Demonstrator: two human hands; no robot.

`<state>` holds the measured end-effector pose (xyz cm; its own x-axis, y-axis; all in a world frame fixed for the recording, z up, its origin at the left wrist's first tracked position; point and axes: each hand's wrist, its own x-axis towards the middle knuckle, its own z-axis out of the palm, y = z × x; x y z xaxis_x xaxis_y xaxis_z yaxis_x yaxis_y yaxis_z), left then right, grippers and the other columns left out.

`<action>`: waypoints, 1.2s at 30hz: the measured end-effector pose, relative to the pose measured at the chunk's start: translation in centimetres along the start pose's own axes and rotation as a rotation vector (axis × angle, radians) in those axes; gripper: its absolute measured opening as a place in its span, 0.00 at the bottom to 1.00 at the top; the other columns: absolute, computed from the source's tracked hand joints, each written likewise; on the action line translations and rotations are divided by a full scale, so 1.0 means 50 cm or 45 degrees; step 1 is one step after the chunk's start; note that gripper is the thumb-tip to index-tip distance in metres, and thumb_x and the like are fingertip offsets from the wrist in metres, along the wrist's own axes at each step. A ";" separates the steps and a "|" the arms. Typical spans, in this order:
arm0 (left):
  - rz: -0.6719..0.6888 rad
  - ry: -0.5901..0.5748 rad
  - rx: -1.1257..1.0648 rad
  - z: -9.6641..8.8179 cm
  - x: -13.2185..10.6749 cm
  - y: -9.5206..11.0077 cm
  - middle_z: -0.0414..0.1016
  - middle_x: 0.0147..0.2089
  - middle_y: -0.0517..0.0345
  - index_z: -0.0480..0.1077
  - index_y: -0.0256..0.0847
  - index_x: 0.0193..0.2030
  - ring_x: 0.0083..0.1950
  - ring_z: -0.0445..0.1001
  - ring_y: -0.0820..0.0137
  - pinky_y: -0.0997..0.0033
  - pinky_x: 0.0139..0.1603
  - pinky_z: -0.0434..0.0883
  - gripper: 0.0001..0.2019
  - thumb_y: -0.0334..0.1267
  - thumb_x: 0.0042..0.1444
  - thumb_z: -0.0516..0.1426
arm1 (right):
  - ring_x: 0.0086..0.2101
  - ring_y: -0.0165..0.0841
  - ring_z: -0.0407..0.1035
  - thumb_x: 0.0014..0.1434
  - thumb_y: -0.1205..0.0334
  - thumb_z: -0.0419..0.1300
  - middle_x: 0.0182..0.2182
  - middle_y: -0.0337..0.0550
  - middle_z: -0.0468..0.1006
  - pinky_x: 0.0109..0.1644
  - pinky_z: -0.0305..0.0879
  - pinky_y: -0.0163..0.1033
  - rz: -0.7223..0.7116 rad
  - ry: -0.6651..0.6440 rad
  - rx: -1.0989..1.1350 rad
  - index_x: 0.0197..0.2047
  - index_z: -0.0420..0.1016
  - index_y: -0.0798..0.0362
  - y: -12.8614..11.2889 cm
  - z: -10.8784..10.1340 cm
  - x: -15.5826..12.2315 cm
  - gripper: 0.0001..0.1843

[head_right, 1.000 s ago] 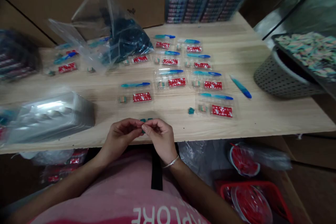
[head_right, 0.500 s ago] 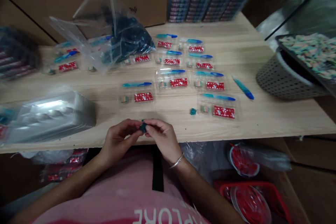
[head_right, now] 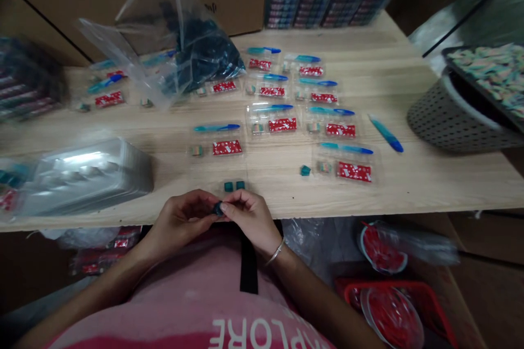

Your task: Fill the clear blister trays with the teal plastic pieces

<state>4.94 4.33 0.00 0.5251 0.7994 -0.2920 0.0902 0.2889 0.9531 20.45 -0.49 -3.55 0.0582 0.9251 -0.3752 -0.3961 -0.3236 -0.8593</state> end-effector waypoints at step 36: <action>0.439 0.062 0.622 -0.029 -0.027 -0.025 0.79 0.31 0.57 0.74 0.37 0.38 0.30 0.76 0.73 0.77 0.31 0.71 0.07 0.30 0.57 0.54 | 0.29 0.29 0.72 0.51 0.61 0.64 0.29 0.38 0.77 0.33 0.69 0.34 -0.277 -0.185 -0.453 0.34 0.73 0.52 -0.007 0.014 -0.018 0.06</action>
<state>2.91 3.64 -0.93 0.5546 0.8307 0.0482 0.3062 -0.2576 0.9164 19.89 -1.09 -2.66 -0.0340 0.9894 -0.1411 -0.0468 -0.1426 -0.9887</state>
